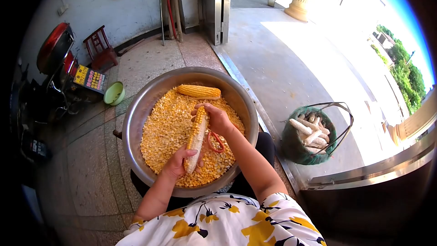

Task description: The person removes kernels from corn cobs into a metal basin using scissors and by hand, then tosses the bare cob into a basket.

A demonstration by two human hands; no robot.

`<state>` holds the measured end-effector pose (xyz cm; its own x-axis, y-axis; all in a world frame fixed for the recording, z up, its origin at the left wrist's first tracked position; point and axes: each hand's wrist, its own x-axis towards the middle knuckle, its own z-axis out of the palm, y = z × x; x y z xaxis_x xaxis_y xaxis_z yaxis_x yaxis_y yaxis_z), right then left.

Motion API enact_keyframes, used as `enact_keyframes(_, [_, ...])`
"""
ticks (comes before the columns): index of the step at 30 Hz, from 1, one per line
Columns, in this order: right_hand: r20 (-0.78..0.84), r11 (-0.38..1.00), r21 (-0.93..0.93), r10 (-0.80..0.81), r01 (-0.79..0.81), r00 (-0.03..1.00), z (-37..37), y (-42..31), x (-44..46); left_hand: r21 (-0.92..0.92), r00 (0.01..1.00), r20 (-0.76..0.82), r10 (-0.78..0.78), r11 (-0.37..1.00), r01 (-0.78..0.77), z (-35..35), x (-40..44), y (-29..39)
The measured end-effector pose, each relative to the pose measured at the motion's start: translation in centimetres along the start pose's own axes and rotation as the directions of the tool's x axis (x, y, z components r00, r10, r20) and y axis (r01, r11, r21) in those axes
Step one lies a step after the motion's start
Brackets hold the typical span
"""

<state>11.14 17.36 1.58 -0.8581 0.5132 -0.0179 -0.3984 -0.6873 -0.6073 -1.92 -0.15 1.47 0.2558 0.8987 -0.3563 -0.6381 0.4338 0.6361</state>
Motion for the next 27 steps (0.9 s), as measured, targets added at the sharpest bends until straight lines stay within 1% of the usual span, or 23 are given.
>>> enact_keyframes(1, [0.001, 1.000, 0.001, -0.001, 0.001, 1.000, -0.3, -0.2, -0.1, 0.001, 1.000, -0.001, 0.000, 1.000, 0.000, -0.2, -0.3, 0.4])
enact_keyframes(3, [0.085, 0.990, 0.134, 0.020, -0.031, 0.996, -0.1, -0.5, -1.1, 0.029, 0.999, -0.009, -0.050, 0.998, 0.050, -0.8, -1.2, 1.2])
enact_keyframes(4, [0.100, 0.995, 0.089, 0.026, -0.035, 0.995, 0.6, -0.7, -1.5, 0.077, 0.999, 0.040, -0.028, 0.997, 0.025, -0.8, -1.7, 1.6])
enact_keyframes(5, [0.101, 0.995, 0.091, 0.031, -0.040, 0.994, 0.5, -0.5, -1.4, 0.074, 0.999, 0.035, -0.027, 0.997, 0.025, -0.6, -2.1, 1.5])
enact_keyframes(6, [0.089, 0.998, 0.061, 0.022, -0.028, 0.996, 0.8, -0.2, -1.4, 0.274, 1.000, -0.010, 0.027, 0.961, -0.023, -0.3, -2.5, 1.3])
enact_keyframes(8, [0.036, 1.000, 0.002, -0.015, 0.015, 0.999, 1.4, 0.4, -1.7, 0.608, 0.983, -0.048, 0.177, 0.786, -0.112, -0.3, -2.4, 0.7])
enact_keyframes(9, [0.036, 1.000, 0.005, -0.013, 0.013, 0.999, 1.7, 0.7, -1.9, 0.607, 0.983, -0.052, 0.176, 0.787, -0.109, -0.6, -2.2, 0.1])
enact_keyframes(10, [-0.006, 0.999, -0.008, -0.036, 0.036, 0.999, 1.9, 1.2, -2.2, 0.790, 0.936, -0.060, 0.348, 0.589, -0.168, -0.8, -2.1, -0.6])
enact_keyframes(11, [-0.046, 0.998, -0.022, -0.060, 0.059, 0.997, 2.2, 1.6, -2.3, 0.921, 0.862, -0.022, 0.507, 0.345, -0.179, -0.8, -1.9, -1.0])
enact_keyframes(12, [-0.109, 0.989, -0.096, -0.125, 0.115, 0.986, 2.9, 2.0, -2.4, 0.981, 0.863, -0.132, 0.487, 0.192, 0.041, 0.8, -2.6, -0.5])
enact_keyframes(13, [-0.110, 0.989, -0.095, -0.122, 0.112, 0.986, 2.8, 2.8, -2.2, 0.980, 0.863, -0.135, 0.486, 0.194, 0.043, 1.1, -2.5, -1.1])
enact_keyframes(15, [-0.176, 0.927, -0.218, -0.345, 0.305, 0.922, 2.8, 4.2, -1.8, 0.985, 0.777, -0.035, 0.628, 0.152, -0.078, 1.1, -2.3, -2.4])
enact_keyframes(16, [-0.262, 0.904, -0.259, -0.405, 0.341, 0.876, 3.3, 4.6, -1.7, 0.985, 0.776, -0.040, 0.629, 0.156, -0.076, 1.2, -2.2, -2.7])
enact_keyframes(18, [-0.272, 0.898, -0.265, -0.418, 0.350, 0.867, 3.5, 4.4, -1.7, 0.994, 0.756, 0.019, 0.655, 0.071, -0.087, 0.9, -2.0, -2.9])
enact_keyframes(19, [-0.284, 0.890, -0.275, -0.436, 0.363, 0.854, 3.5, 4.3, -1.6, 0.994, 0.756, 0.019, 0.654, 0.070, -0.085, 0.5, -1.8, -3.1])
enact_keyframes(20, [-0.349, 0.905, -0.228, -0.420, 0.359, 0.838, 3.5, 4.3, -1.5, 0.996, 0.717, 0.069, 0.694, -0.001, -0.095, 0.1, -1.5, -3.5])
enact_keyframes(21, [-0.350, 0.906, -0.228, -0.419, 0.358, 0.838, 3.5, 4.2, -1.5, 0.992, 0.676, 0.120, 0.727, -0.070, -0.101, 0.1, -1.4, -3.5])
enact_keyframes(22, [-0.348, 0.930, -0.182, -0.364, 0.318, 0.864, 3.5, 3.8, -1.6, 0.993, 0.677, 0.119, 0.726, -0.068, -0.101, 0.2, -1.5, -3.5])
enact_keyframes(23, [-0.343, 0.951, -0.137, -0.308, 0.277, 0.888, 3.4, 3.4, -1.6, 0.989, 0.659, 0.137, 0.739, -0.137, -0.051, 0.3, -1.6, -3.2])
enact_keyframes(24, [-0.342, 0.951, -0.139, -0.308, 0.277, 0.888, 2.7, 3.1, -1.4, 0.979, 0.641, 0.157, 0.751, -0.206, 0.001, 0.3, -1.7, -2.8])
enact_keyframes(25, [-0.271, 0.940, -0.245, -0.303, 0.239, 0.913, 1.7, 2.9, -1.0, 0.979, 0.639, 0.158, 0.752, -0.206, 0.001, -0.1, -1.7, -2.5])
enact_keyframes(26, [-0.201, 0.914, -0.350, -0.289, 0.207, 0.936, 0.8, 2.7, -0.8, 0.974, 0.607, 0.168, 0.777, -0.226, 0.020, -0.7, -1.6, -2.2])
enact_keyframes(27, [-0.201, 0.913, -0.350, -0.290, 0.208, 0.936, 0.8, 1.7, -1.3, 0.969, 0.575, 0.179, 0.798, -0.245, 0.039, -1.1, -1.7, -2.0])
